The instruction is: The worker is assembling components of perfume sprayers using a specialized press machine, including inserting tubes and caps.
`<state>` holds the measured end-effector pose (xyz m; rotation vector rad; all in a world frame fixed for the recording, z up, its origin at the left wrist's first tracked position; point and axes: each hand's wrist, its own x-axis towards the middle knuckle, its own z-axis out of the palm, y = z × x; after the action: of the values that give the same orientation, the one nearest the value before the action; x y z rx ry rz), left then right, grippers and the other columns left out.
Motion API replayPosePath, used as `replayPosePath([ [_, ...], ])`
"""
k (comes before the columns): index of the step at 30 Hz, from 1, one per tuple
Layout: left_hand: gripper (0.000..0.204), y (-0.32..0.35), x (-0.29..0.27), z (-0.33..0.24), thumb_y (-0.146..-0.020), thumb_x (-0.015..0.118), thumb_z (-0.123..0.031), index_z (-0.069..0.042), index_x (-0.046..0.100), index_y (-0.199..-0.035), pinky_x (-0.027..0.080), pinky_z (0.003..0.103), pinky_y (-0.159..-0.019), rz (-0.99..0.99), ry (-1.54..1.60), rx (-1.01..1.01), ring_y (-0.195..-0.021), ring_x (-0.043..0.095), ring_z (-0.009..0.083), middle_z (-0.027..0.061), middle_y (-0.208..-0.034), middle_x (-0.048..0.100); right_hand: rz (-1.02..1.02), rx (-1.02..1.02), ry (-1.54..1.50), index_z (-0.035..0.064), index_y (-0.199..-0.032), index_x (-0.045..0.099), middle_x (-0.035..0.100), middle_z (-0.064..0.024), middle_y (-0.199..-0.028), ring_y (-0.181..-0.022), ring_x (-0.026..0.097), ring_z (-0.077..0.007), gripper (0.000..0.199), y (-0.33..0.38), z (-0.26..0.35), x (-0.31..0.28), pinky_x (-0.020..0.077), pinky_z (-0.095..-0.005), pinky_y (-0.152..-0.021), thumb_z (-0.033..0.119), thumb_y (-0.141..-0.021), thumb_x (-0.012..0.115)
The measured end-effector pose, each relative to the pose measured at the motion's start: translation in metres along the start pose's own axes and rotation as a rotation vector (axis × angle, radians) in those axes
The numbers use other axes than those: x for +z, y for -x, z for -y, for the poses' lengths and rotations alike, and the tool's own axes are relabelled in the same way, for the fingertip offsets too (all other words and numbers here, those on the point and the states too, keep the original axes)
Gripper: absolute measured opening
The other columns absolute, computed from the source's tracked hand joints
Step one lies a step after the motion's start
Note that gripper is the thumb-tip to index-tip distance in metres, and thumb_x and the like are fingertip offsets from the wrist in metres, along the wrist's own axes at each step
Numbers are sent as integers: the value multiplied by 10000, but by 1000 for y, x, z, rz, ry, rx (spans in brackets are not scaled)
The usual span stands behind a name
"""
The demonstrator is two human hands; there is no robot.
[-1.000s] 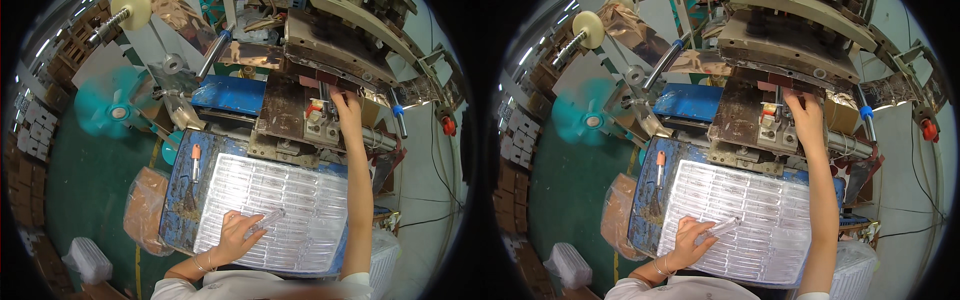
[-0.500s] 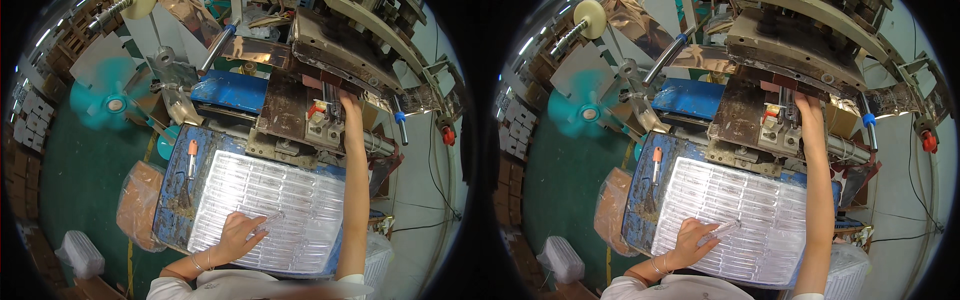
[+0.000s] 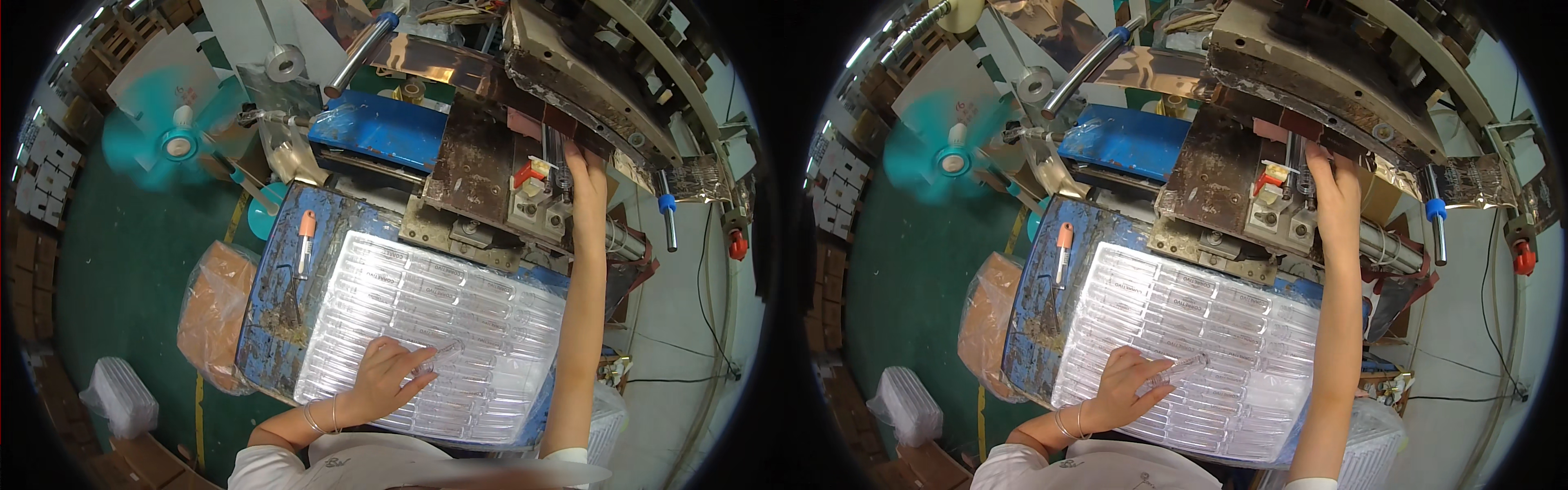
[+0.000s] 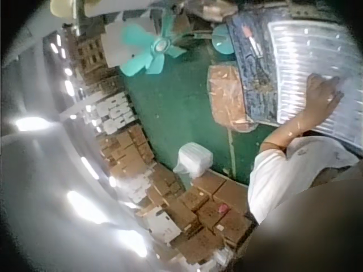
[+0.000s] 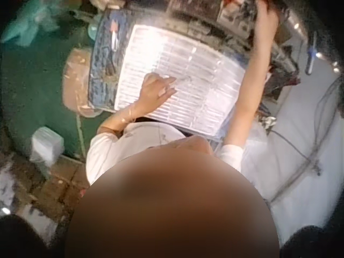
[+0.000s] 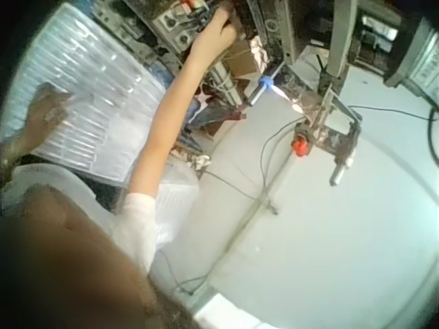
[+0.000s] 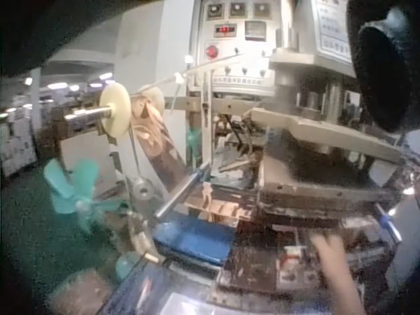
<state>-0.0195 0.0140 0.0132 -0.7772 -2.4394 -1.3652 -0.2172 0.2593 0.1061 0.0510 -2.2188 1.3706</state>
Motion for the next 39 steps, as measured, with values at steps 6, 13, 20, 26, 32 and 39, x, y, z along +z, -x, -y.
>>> replayPosePath([
  [6, 381, 0, 0, 2, -677, 697, -125, -34, 565, -1023, 369, 307, -675, 9, 0, -10, -625, 474, 169, 4, -646, 514, -10, 35, -67, -45, -1054, 531, 546, -104, -1046, -969, 477, -175, 448, 1, -1, 2, 318, -260, -887, 351, -845, 512],
  [13, 381, -1, 0, 1, -679, 695, -122, -29, 566, -1025, 372, 304, -666, 3, 3, -5, -625, 475, 166, 3, -642, 511, -2, 72, -134, -60, -1047, 531, 541, -106, -1047, -965, 471, -174, 471, 2, 5, 2, 311, -257, -893, 363, -841, 522],
  [20, 380, -3, 2, 1, -680, 695, -119, -29, 564, -1026, 372, 305, -663, 7, 2, 11, -625, 473, 165, 4, -649, 512, 11, 27, -81, -58, -1072, 519, 538, -115, -1071, -997, 465, -187, 464, -2, 0, 2, 298, -262, -913, 348, -847, 508],
  [26, 384, 1, 4, -4, -685, 692, -118, -31, 556, -1034, 368, 304, -672, 20, 16, 33, -635, 473, 160, 5, -649, 510, 9, -23, -37, -56, -1100, 504, 506, -127, -1141, -1064, 439, -202, 477, -1, -2, 3, 272, -270, -940, 350, -851, 497],
  [32, 376, 3, 6, -8, -691, 685, -109, -34, 555, -1036, 368, 309, -681, 56, 41, 36, -639, 475, 158, 3, -657, 513, -66, 78, -166, -35, -1145, 479, 477, -99, -1183, -1095, 419, -197, 496, 11, -5, -8, 260, -280, -959, 371, -859, 489],
  [39, 325, -9, 20, -28, -714, 659, -111, -35, 574, -1018, 365, 312, -661, 144, 149, 68, -651, 471, 208, 47, -692, 518, -57, 123, 7, 3, -1129, 497, 501, -57, -1128, -1017, 461, -115, 327, 98, 0, -101, 353, -247, -882, 192, -863, 516],
])
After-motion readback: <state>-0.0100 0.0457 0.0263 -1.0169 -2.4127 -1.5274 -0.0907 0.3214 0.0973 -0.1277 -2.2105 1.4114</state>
